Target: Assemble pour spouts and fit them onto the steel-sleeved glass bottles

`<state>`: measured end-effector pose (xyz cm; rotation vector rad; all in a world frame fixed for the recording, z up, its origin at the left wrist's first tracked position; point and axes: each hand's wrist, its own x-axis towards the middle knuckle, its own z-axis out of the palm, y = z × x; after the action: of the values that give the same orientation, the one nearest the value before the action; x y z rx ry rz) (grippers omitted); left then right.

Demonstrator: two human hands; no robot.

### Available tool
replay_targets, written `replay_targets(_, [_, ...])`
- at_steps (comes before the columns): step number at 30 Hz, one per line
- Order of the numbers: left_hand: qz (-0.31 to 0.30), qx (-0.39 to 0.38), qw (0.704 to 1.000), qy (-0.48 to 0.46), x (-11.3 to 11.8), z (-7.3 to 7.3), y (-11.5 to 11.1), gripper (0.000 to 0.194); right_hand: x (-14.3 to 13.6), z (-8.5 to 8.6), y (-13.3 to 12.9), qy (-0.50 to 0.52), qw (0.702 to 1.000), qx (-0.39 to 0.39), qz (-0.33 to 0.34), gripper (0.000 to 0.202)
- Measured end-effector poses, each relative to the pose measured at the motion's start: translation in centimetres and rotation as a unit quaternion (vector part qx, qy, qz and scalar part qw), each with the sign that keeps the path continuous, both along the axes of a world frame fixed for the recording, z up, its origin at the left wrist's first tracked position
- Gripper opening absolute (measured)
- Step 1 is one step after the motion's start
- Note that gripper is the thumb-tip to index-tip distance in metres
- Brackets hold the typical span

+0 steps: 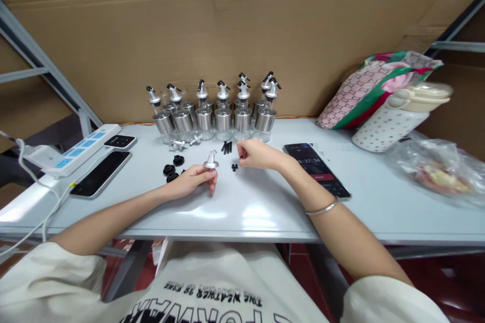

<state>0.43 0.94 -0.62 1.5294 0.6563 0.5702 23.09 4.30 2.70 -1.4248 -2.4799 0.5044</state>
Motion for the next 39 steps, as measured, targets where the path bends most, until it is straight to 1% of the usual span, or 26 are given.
replay_targets(2, [0.003,0.001,1.0,0.004,0.0,0.1,-0.1,0.045,-0.3,0.2,-0.2,0.063,0.998,0.017,0.005,0.01])
replay_targets(5, [0.004,0.002,1.0,0.008,-0.1,0.2,-0.2,0.043,-0.8,0.6,-0.6,0.156,0.987,0.04,0.009,0.01])
replay_targets(10, [0.005,0.002,1.0,0.011,-0.1,0.3,-0.2,0.043,-1.8,0.8,-1.6,0.247,0.968,0.043,0.02,0.005])
replay_targets(13, [0.004,0.004,1.0,0.009,0.0,0.2,-0.1,0.043,-2.2,0.9,-1.9,0.258,0.964,0.052,0.039,0.013])
replay_targets(16, [0.005,0.0,1.0,0.007,0.0,0.3,-0.2,0.044,-2.5,0.8,-2.1,0.261,0.961,0.056,0.064,0.016])
replay_targets(20, [0.007,0.001,1.0,0.012,-0.1,0.3,-0.2,0.044,-2.7,0.8,-2.3,0.279,0.958,0.029,0.061,0.021])
replay_targets(26, [0.001,0.013,1.0,0.018,-0.1,0.3,-0.2,0.043,-2.9,0.9,-2.6,0.299,0.954,0.022,0.027,0.017])
replay_targets(30, [-0.009,0.04,0.999,0.031,-0.2,0.5,-0.2,0.04,-2.9,0.8,-2.4,0.32,0.946,0.029,0.035,0.015])
replay_targets(34, [-0.018,0.021,0.999,0.024,-0.2,0.3,-0.2,0.041,-3.0,0.6,-2.3,0.345,0.937,0.027,0.05,0.014])
replay_targets(36, [-0.021,0.005,1.0,0.012,-0.3,0.1,-0.1,0.044,-3.0,0.6,-2.3,0.362,0.931,0.008,0.045,0.015])
replay_targets(39, [-0.034,-0.01,0.999,-0.006,-0.4,-0.1,0.1,0.046,-3.0,0.6,-2.3,0.397,0.916,-0.06,0.02,0.019])
